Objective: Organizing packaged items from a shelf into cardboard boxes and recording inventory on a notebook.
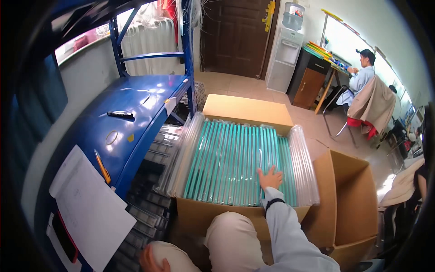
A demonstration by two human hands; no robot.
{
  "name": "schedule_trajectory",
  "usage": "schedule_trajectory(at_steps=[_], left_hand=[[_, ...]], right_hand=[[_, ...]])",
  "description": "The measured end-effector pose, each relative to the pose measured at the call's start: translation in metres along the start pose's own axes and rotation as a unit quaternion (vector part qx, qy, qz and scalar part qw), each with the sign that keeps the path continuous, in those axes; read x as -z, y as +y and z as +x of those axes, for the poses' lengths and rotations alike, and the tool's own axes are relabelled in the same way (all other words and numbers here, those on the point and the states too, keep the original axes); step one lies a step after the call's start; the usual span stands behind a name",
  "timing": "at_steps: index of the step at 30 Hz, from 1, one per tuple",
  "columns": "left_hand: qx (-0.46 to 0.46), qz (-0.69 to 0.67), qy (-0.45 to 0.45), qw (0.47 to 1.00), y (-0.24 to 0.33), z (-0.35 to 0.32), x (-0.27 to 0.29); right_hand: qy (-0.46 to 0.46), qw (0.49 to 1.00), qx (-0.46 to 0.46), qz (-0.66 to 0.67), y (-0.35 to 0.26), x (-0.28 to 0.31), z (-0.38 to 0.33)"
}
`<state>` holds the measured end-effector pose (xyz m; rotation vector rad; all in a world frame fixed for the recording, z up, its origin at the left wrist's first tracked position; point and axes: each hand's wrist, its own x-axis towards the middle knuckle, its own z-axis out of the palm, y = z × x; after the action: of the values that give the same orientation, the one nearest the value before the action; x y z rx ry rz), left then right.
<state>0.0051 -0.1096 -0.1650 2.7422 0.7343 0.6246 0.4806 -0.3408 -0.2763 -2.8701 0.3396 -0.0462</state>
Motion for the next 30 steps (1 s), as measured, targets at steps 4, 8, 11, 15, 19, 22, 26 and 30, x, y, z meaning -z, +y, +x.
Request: schedule_trajectory(at_steps=[4,8,11,15,19,22,26,30], left_hand=[[0.009,0.008,-0.005,1.0,0.003,0.01,-0.007],[0.044,0.019,-0.048,0.998,0.011,0.021,-0.001],[0.072,0.023,-0.037,0.996,0.009,0.013,0.0],[0.154,0.004,-0.062,0.986,0.004,0.009,0.016],[0.013,-0.069,0.019,0.997,-0.012,-0.016,0.001],[-0.001,-0.155,-0.014,0.988,0.022,0.0,0.065],[-0.137,-0.089,0.094,0.982,0.045,0.033,0.155],[-0.241,0.109,0.247,0.932,0.071,0.07,0.265]], right_hand=[[0.047,0.996,0.08,-0.013,0.0,0.005,-0.002],[0.054,0.991,0.098,-0.076,-0.009,0.001,0.006],[0.016,0.994,0.106,-0.036,-0.022,0.004,0.003],[-0.134,0.977,0.16,-0.042,0.007,0.03,-0.004],[-0.214,0.951,0.222,-0.03,0.001,0.047,-0.024],[-0.143,0.896,0.407,0.103,-0.032,0.04,-0.049],[-0.055,0.756,0.613,0.224,-0.085,0.115,-0.151],[-0.213,0.726,0.613,0.228,-0.11,0.113,-0.198]])
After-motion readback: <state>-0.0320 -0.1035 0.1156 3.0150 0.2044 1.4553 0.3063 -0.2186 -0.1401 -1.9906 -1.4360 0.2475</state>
